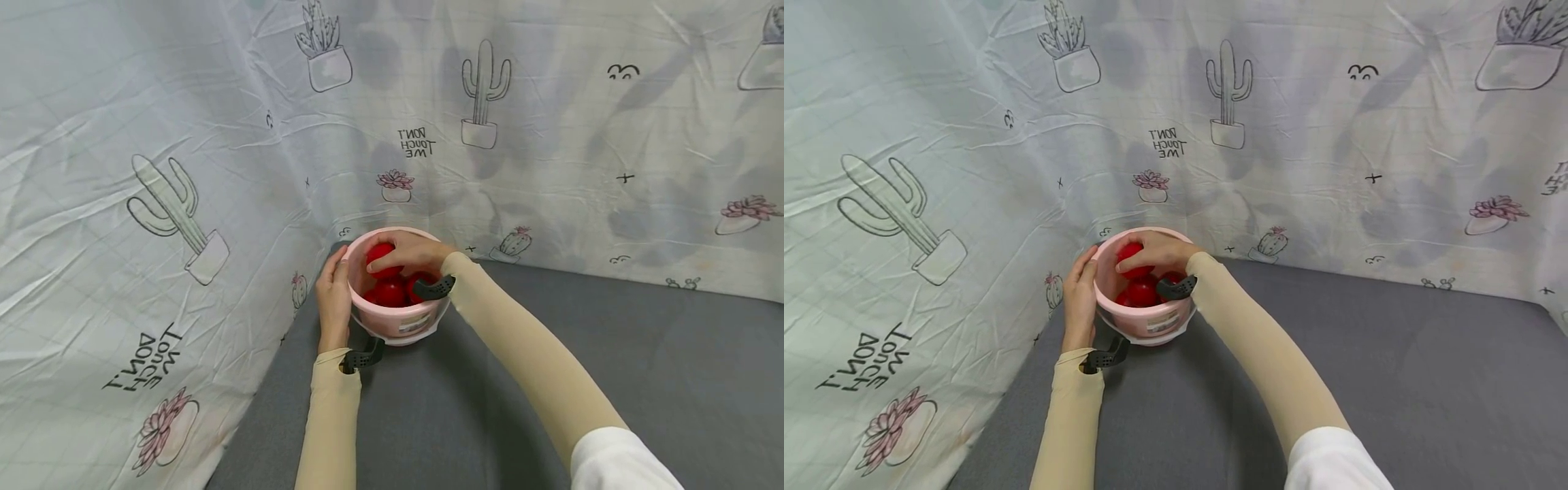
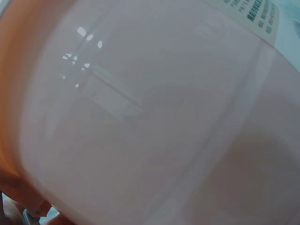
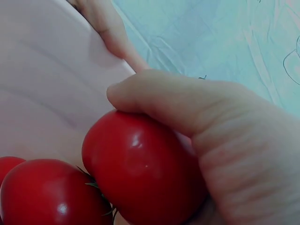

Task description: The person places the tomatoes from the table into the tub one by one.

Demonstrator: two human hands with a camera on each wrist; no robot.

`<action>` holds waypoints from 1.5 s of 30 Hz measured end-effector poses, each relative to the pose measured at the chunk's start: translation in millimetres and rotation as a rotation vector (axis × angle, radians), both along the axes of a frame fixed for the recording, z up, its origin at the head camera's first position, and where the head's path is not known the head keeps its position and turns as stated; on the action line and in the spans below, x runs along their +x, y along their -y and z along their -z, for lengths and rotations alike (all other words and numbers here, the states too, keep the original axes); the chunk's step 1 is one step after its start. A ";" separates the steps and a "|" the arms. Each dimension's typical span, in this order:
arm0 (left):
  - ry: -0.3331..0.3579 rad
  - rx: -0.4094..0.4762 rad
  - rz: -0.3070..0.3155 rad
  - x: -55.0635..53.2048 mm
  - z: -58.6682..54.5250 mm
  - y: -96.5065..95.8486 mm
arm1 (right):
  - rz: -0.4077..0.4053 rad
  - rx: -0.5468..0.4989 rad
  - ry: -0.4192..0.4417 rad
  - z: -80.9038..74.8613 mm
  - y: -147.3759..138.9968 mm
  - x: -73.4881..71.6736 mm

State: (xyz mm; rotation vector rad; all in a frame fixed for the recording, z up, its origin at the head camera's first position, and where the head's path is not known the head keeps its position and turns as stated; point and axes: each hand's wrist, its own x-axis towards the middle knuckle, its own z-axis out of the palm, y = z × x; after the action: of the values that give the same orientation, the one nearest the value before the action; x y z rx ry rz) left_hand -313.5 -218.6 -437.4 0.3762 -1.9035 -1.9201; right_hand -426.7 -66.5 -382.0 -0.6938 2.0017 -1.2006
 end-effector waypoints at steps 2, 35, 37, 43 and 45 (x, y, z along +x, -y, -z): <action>0.000 -0.001 0.008 -0.4 0.4 -0.3 | 0.001 0.003 -0.015 0.0 -0.8 0.8; 0.048 -0.010 0.034 -16.6 16.0 33.6 | 0.245 -0.252 -0.283 -32.7 -48.1 -6.3; 0.051 -0.021 0.029 -17.6 17.8 39.3 | 0.268 -0.253 -0.278 -33.9 -59.6 -9.3; 0.050 -0.082 0.038 -28.6 19.2 56.6 | 0.383 -0.207 -0.321 -33.7 -96.8 -16.6; 0.059 -0.137 0.047 -34.9 17.9 64.3 | 0.405 -0.162 -0.354 -31.7 -107.7 -19.5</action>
State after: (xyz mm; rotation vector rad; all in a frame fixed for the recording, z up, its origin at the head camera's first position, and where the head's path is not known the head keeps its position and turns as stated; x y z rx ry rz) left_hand -348.5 -282.8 -455.2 0.3539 -2.0861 -1.8127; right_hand -446.2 41.2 -350.3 -0.6306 2.4409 -1.5776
